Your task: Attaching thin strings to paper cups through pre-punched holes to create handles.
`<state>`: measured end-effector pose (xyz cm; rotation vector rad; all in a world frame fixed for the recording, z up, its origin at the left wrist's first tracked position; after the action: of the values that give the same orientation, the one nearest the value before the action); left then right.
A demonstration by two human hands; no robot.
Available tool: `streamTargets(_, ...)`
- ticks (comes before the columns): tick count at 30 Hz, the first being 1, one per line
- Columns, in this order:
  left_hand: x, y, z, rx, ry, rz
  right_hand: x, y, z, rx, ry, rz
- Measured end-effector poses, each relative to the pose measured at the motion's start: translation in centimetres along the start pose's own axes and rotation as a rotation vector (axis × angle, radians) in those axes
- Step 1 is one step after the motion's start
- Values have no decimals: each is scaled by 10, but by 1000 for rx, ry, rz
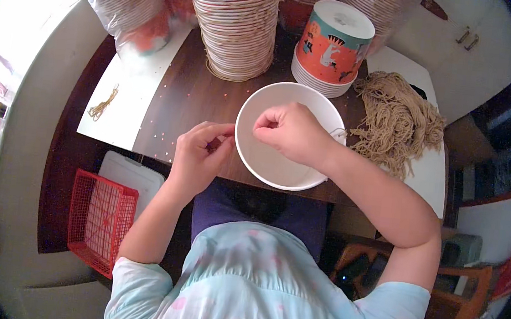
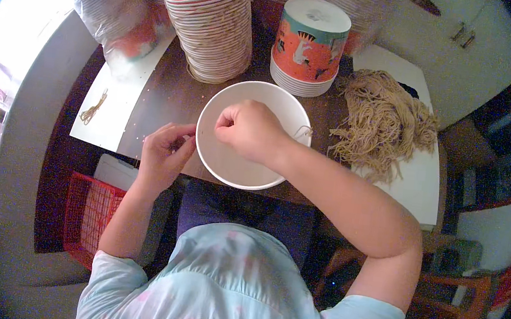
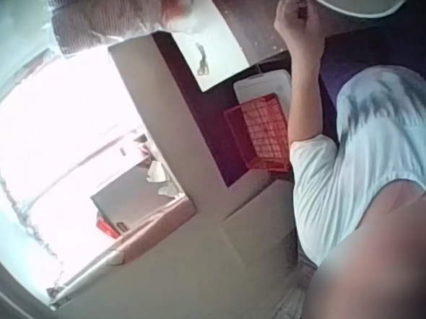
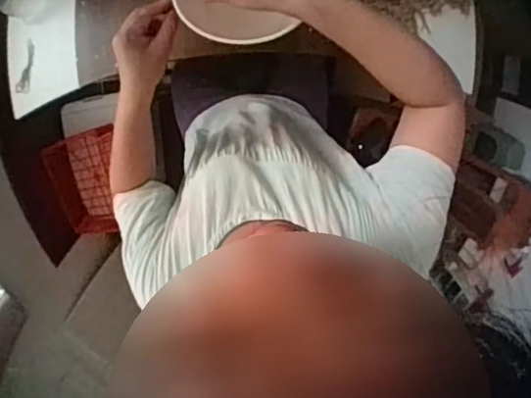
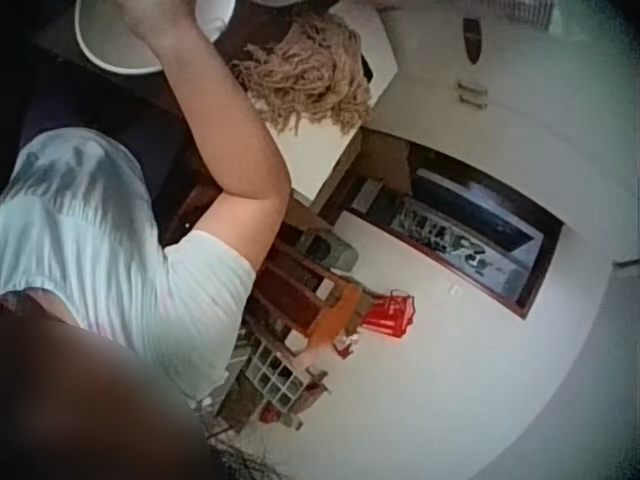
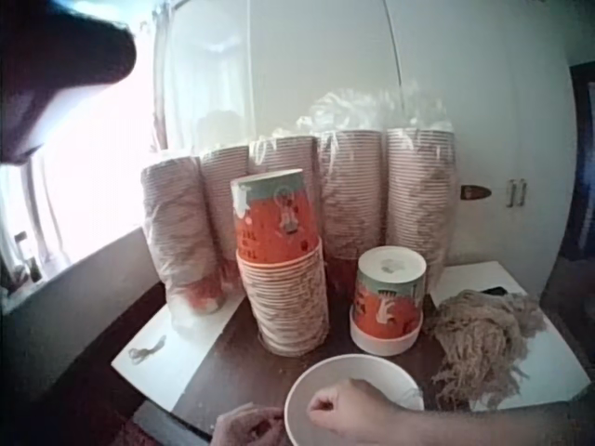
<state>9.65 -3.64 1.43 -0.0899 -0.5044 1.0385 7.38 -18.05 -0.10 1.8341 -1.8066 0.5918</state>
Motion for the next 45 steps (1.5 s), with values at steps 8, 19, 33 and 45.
streamTargets(8, -1, -2, -6, 14, 38, -3, -5, -6, -11, 52, 46, -37)
streamTargets(19, -2, -3, -2, -8, 48, -22, -6, -8, -14, 55, 101, -38)
streamTargets(33, -3, -4, 1, -26, 24, -39, -4, -9, -18, 73, 151, 5)
streamTargets(45, -4, -4, 1, -20, 5, -52, -6, -9, -20, 64, 125, 15)
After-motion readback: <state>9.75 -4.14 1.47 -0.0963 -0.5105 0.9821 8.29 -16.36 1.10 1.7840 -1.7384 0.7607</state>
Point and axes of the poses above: each hand's wrist, its own y-axis away from the middle knuckle, its own x-axis out of the back of the hand, z = x × y, the point moved 10 cm from there along -y, towards the middle knuckle, and after that the axes turned 8 degrees about y, right-handed, at the moved point
